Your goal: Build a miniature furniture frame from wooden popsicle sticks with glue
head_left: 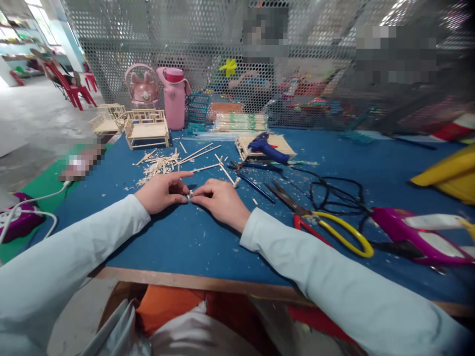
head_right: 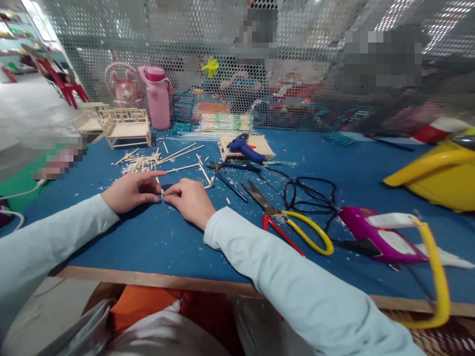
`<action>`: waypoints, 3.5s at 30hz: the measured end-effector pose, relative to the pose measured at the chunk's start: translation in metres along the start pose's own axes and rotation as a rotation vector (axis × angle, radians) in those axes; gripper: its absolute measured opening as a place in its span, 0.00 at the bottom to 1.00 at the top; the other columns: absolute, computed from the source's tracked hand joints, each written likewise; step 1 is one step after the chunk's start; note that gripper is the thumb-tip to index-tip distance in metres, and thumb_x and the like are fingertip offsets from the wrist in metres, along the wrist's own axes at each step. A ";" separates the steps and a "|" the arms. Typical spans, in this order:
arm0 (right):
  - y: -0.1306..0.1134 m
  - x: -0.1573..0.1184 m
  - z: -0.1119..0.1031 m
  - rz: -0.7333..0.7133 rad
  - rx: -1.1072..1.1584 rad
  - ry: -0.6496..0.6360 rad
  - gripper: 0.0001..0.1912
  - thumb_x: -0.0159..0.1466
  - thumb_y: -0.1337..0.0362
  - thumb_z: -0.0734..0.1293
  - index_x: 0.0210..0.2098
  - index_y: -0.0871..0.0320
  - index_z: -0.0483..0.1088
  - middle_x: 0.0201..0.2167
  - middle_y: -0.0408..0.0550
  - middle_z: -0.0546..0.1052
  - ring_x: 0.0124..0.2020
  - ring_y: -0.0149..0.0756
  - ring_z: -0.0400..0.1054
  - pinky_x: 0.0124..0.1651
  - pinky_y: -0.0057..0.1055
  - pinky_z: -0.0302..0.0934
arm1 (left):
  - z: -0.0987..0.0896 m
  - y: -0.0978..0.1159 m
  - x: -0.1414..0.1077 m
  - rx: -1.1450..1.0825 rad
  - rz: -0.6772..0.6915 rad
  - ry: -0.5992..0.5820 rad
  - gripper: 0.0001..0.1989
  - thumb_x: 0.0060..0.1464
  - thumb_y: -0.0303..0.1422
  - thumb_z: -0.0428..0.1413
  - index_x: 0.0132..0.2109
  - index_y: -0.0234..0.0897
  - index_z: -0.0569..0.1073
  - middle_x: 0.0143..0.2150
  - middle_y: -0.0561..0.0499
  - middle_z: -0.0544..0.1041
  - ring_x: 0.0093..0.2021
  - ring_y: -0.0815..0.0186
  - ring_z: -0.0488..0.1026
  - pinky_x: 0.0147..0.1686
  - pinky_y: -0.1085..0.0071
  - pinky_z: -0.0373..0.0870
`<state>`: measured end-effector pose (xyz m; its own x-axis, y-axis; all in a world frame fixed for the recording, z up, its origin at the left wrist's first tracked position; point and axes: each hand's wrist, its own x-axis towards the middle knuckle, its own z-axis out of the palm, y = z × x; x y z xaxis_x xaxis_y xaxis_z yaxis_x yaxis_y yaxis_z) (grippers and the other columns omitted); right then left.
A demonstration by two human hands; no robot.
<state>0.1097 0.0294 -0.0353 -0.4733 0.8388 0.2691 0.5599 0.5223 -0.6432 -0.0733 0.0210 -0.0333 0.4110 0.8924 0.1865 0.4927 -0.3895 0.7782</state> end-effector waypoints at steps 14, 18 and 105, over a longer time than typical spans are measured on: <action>-0.008 -0.007 -0.005 -0.009 -0.459 -0.097 0.12 0.61 0.56 0.60 0.38 0.47 0.75 0.33 0.44 0.76 0.34 0.33 0.67 0.31 0.27 0.51 | 0.010 0.001 -0.002 0.079 0.009 0.107 0.17 0.48 0.35 0.55 0.45 0.32 0.71 0.30 0.49 0.78 0.30 0.67 0.74 0.35 0.68 0.71; -0.014 -0.012 -0.005 -0.040 -0.593 -0.118 0.16 0.63 0.55 0.57 0.38 0.51 0.75 0.31 0.48 0.74 0.33 0.34 0.66 0.27 0.27 0.48 | 0.014 0.005 -0.005 0.080 -0.016 0.136 0.15 0.48 0.35 0.55 0.43 0.32 0.72 0.31 0.47 0.78 0.30 0.66 0.74 0.34 0.69 0.71; 0.006 -0.011 -0.061 -0.077 -0.194 0.031 0.06 0.54 0.67 0.61 0.23 0.59 0.68 0.21 0.43 0.73 0.24 0.29 0.64 0.30 0.25 0.57 | 0.045 0.033 0.007 0.515 0.075 0.067 0.10 0.52 0.35 0.52 0.33 0.35 0.76 0.29 0.47 0.76 0.33 0.63 0.69 0.36 0.68 0.64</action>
<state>0.1600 0.0333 0.0016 -0.5003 0.7982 0.3356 0.6448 0.6021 -0.4709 -0.0200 0.0042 -0.0334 0.4184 0.8636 0.2814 0.7838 -0.4999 0.3685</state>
